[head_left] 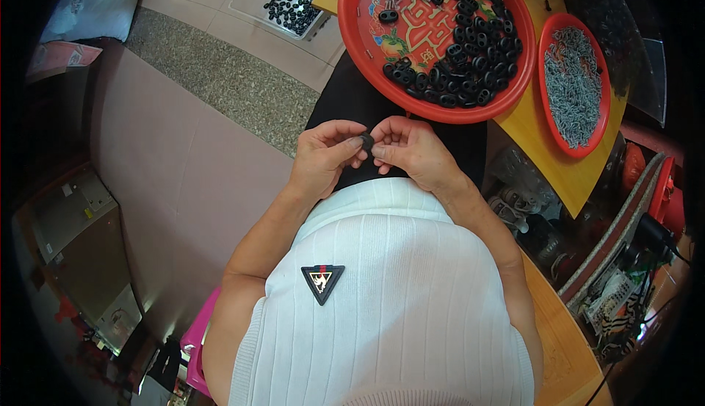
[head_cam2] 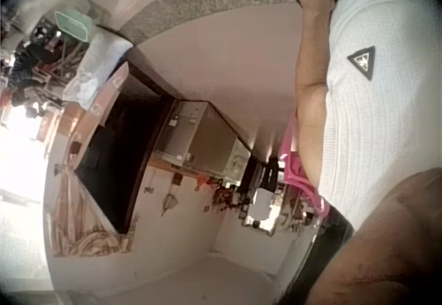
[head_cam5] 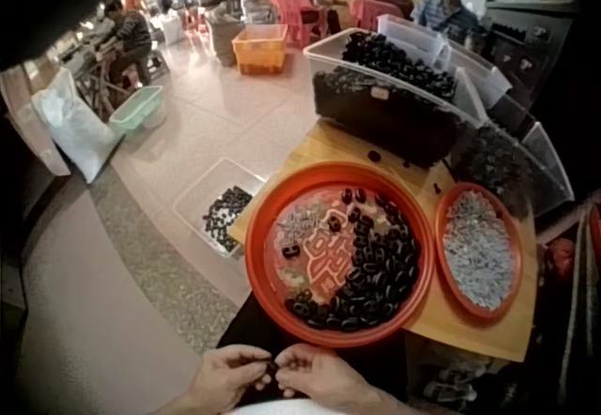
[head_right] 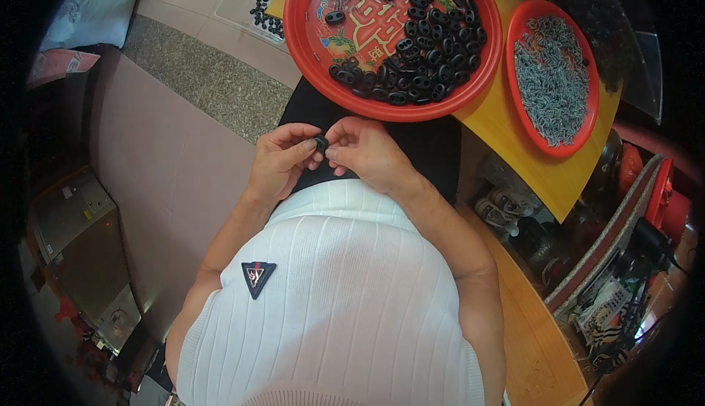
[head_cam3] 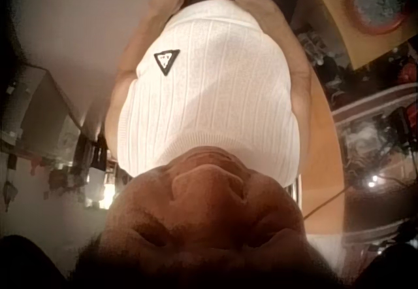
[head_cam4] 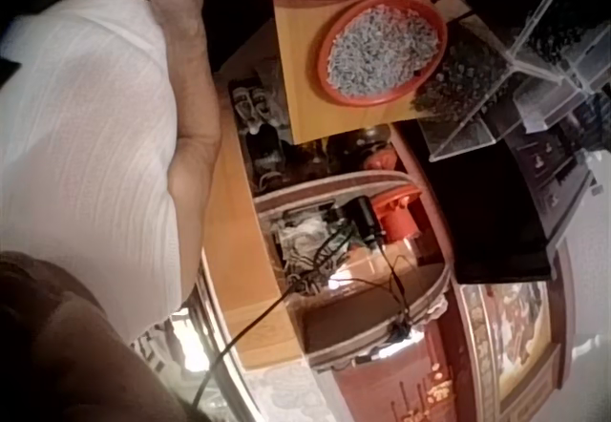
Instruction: Sorting and inspecting small black plastic components at a workbench.
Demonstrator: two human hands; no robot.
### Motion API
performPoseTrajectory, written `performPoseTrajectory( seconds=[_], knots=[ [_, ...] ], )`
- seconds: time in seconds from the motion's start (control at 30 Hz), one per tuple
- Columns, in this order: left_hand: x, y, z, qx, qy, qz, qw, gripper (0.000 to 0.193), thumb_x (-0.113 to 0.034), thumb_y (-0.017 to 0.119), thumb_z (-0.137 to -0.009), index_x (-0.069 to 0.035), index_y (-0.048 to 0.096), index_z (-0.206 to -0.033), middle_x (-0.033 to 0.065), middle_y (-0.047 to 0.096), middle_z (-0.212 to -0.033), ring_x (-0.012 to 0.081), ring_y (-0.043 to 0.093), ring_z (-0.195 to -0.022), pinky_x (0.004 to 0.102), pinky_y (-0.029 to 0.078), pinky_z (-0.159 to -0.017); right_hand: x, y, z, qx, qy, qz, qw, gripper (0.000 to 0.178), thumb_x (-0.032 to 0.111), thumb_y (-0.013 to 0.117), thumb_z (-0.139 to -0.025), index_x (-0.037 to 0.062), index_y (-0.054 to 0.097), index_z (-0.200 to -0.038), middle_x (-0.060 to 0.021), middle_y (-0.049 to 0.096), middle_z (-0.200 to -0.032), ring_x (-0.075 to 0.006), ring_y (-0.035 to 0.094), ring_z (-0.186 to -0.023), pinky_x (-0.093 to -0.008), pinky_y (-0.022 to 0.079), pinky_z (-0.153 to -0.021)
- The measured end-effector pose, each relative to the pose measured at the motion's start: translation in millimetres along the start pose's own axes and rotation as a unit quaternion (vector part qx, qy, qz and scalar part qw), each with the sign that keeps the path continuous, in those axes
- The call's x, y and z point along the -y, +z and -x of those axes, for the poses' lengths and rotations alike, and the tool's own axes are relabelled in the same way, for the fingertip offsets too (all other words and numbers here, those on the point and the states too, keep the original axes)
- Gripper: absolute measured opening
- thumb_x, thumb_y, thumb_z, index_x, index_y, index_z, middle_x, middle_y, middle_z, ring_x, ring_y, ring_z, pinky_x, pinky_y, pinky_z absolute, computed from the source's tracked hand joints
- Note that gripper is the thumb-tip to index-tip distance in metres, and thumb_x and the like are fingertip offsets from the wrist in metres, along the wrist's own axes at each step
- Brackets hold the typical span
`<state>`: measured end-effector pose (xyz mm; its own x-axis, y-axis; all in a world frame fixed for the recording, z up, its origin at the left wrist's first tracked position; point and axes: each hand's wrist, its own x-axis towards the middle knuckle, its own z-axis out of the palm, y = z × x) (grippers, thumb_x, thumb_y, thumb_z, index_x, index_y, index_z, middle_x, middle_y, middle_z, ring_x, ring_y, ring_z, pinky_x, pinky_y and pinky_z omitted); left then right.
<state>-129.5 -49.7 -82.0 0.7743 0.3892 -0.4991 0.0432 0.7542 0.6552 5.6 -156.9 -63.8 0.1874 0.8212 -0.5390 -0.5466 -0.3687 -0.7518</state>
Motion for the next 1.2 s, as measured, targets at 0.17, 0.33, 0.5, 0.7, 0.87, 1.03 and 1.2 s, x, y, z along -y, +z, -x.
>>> performPoseTrajectory(
  seconds=[0.17, 0.33, 0.5, 0.7, 0.87, 1.03, 1.2],
  knots=[
    [1.6, 2.2, 1.5, -0.013, 0.001, 0.007, 1.000, 0.018, 0.004, 0.056, -0.077, 0.004, 0.056, -0.095, 0.0112, 0.060, -0.079, 0.0138, 0.058, -0.064, 0.0227, 0.047, -0.054, -2.9, 1.8, -2.6, -0.027, 0.020, 0.018, 0.999, 0.009, -0.002, 0.054, -0.077, -0.0040, 0.053, -0.085, -0.0067, 0.055, -0.073, -0.0100, 0.054, -0.060, -0.0209, 0.047, -0.052],
    [-0.2, 0.9, 3.8, -0.017, -0.016, 0.015, 1.000, 0.016, 0.004, 0.057, -0.077, 0.004, 0.056, -0.093, 0.0115, 0.060, -0.078, 0.0133, 0.058, -0.063, 0.0216, 0.047, -0.052, -3.3, 2.7, -3.7, -0.031, 0.013, 0.014, 0.999, 0.008, -0.002, 0.054, -0.077, -0.0042, 0.053, -0.085, -0.0067, 0.055, -0.073, -0.0097, 0.054, -0.059, -0.0206, 0.047, -0.051],
    [0.9, -0.4, 4.4, -0.006, -0.011, 0.020, 1.000, 0.015, 0.004, 0.056, -0.078, 0.003, 0.056, -0.093, 0.0122, 0.061, -0.078, 0.0144, 0.059, -0.063, 0.0220, 0.047, -0.051, -3.7, 2.7, -3.3, -0.037, 0.010, 0.014, 0.999, 0.008, -0.001, 0.053, -0.078, -0.0042, 0.053, -0.085, -0.0064, 0.055, -0.072, -0.0092, 0.054, -0.058, -0.0201, 0.046, -0.051],
    [4.2, -4.2, 3.5, 0.009, 0.003, 0.018, 1.000, 0.017, 0.003, 0.055, -0.078, 0.004, 0.055, -0.096, 0.0138, 0.060, -0.081, 0.0166, 0.059, -0.066, 0.0241, 0.047, -0.053, -5.0, 3.7, -3.5, -0.041, 0.002, 0.014, 0.999, 0.007, -0.001, 0.053, -0.078, -0.0027, 0.054, -0.085, -0.0052, 0.055, -0.072, -0.0081, 0.053, -0.058, -0.0192, 0.046, -0.052],
    [6.5, -6.3, 3.2, 0.011, 0.004, 0.018, 1.000, 0.018, 0.002, 0.056, -0.078, 0.004, 0.055, -0.096, 0.0133, 0.060, -0.081, 0.0158, 0.059, -0.066, 0.0235, 0.047, -0.054, -5.8, 4.3, -2.5, -0.047, -0.014, 0.038, 0.998, 0.009, 0.000, 0.054, -0.078, -0.0024, 0.055, -0.086, -0.0041, 0.056, -0.072, -0.0070, 0.052, -0.059, -0.0192, 0.045, -0.053],
    [7.1, -2.6, 2.9, 0.003, 0.013, 0.016, 1.000, 0.016, 0.002, 0.057, -0.078, 0.003, 0.056, -0.094, 0.0109, 0.060, -0.078, 0.0128, 0.058, -0.063, 0.0208, 0.047, -0.051, -7.2, 3.9, -2.7, -0.057, -0.025, 0.027, 0.998, 0.010, -0.001, 0.055, -0.077, -0.0025, 0.055, -0.086, -0.0044, 0.056, -0.073, -0.0071, 0.053, -0.060, -0.0192, 0.045, -0.054],
    [9.4, -2.4, 5.0, -0.001, 0.029, 0.007, 1.000, 0.016, 0.003, 0.057, -0.078, 0.003, 0.057, -0.093, 0.0122, 0.061, -0.079, 0.0139, 0.059, -0.064, 0.0210, 0.048, -0.051, -5.8, 5.8, -0.7, -0.053, -0.040, 0.020, 0.998, 0.011, -0.002, 0.055, -0.077, -0.0028, 0.056, -0.088, -0.0048, 0.058, -0.075, -0.0076, 0.053, -0.061, -0.0190, 0.045, -0.056]
  ],
)
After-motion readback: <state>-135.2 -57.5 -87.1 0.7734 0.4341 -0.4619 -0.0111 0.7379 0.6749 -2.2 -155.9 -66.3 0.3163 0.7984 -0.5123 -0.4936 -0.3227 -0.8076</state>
